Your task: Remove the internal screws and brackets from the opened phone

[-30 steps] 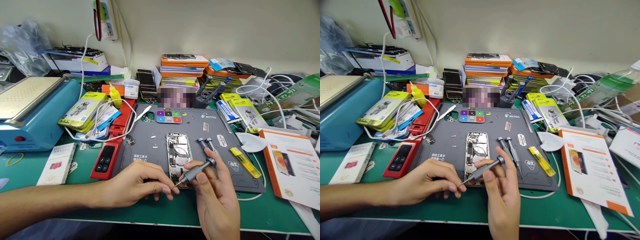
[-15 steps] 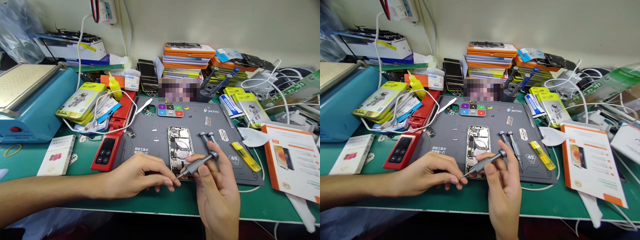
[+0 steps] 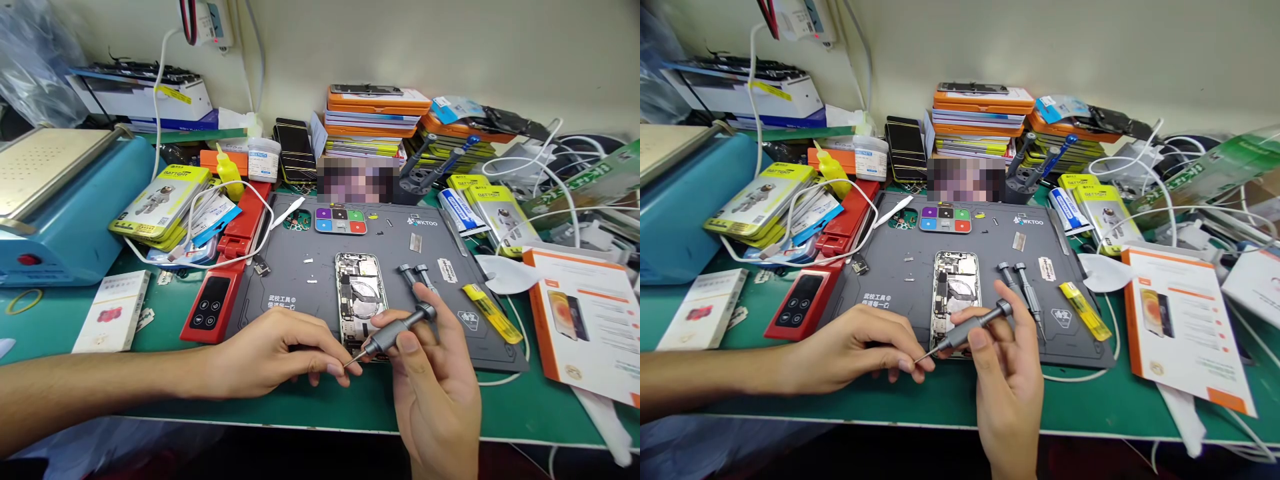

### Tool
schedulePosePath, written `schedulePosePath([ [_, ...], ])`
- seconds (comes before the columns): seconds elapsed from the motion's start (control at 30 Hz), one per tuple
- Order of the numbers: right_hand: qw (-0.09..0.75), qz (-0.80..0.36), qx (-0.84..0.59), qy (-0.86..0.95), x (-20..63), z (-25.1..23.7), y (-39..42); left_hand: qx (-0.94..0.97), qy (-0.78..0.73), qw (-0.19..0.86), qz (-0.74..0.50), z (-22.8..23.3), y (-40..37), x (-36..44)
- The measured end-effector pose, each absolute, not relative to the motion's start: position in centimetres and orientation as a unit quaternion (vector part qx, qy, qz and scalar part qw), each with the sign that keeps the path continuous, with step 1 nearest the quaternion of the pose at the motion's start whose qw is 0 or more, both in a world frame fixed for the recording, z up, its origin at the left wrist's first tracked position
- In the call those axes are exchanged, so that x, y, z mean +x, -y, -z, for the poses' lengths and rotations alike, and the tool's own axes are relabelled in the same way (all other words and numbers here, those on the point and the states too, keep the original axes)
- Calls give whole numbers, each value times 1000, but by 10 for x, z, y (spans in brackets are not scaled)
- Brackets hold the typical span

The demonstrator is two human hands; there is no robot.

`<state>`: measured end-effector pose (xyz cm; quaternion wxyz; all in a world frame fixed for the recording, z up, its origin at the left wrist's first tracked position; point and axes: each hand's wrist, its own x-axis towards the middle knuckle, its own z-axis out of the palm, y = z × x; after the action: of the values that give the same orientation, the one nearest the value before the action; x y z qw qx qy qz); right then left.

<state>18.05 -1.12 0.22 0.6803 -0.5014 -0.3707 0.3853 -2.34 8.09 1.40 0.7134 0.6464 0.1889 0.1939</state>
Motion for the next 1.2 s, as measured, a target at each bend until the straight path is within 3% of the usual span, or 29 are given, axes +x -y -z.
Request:
schedulePosePath([
  [0.2,686,-404,-477,372,186,-1,10,706,-165,656,-211,-13,-83,-25],
  [0.3,683,-373,-494,387,186,0,11,776,-153,566,-234,-10,-80,-26],
  [0.37,688,-296,-528,400,184,-2,11,850,-104,438,-274,-9,-76,-27],
  [0.5,680,-20,-545,490,180,-9,0,929,-1,146,-340,-11,-68,-27],
  [0.6,605,87,-513,602,180,-10,-14,938,-8,43,-343,-12,-65,-29],
  [0.8,538,27,-531,654,178,1,-17,947,-70,-17,-314,-6,-63,-33],
  [1.2,526,8,-541,656,176,3,-15,958,-97,-16,-269,-2,-61,-32],
])
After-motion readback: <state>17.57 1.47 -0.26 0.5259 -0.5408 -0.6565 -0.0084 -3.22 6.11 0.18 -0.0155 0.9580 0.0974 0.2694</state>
